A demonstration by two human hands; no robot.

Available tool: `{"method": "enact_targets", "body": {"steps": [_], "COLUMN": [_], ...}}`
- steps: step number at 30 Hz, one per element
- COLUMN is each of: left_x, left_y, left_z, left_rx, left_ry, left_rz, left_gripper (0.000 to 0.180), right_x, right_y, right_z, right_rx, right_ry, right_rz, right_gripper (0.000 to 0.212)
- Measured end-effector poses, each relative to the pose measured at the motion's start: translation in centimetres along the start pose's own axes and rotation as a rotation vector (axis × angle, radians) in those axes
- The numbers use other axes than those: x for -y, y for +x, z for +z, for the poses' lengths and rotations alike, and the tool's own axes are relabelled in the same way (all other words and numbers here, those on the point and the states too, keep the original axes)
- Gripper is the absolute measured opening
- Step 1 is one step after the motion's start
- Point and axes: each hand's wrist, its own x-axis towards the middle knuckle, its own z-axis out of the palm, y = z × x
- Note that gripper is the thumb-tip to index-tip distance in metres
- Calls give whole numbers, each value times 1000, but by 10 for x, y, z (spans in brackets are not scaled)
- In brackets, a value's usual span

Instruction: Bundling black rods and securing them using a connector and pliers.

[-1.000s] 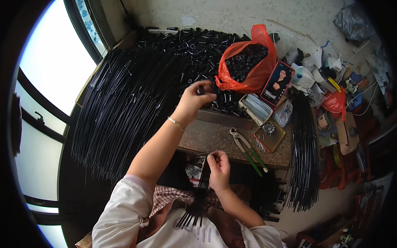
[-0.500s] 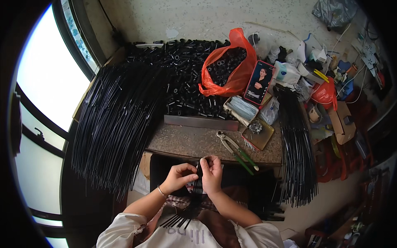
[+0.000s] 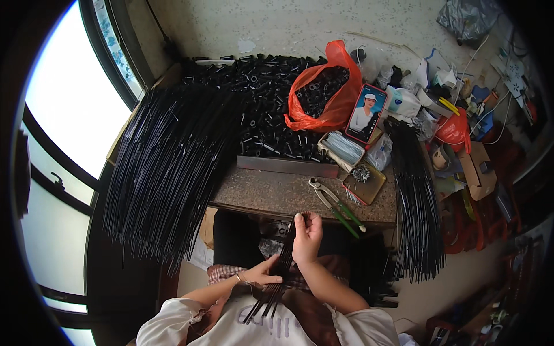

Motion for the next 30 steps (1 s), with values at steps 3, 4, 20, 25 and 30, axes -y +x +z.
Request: {"method": "enact_targets", "body": {"steps": [3, 4, 20, 25, 30], "left_x": [4, 11, -158, -270, -316], "left_y": [5, 12, 44, 45, 61], "left_z": [13, 7, -23, -62, -78], "left_rx": [-56, 113, 201, 368, 679], "left_ry": [-356, -492, 382, 498, 924], "left_rz": [225, 393, 191, -250, -483], "left_gripper": [91, 93, 28, 31, 30], "right_x": [-4, -13, 103, 164, 161], "right_y": [4, 10, 65, 52, 47], "right_z": [-10, -19, -17, -53, -66], "right_rx": [-98, -157, -128, 640, 972], "right_ry": [30, 20, 157, -574, 127], "right_rz": [-61, -44, -3, 413, 595], "right_gripper": [13, 12, 13, 42, 76]}}
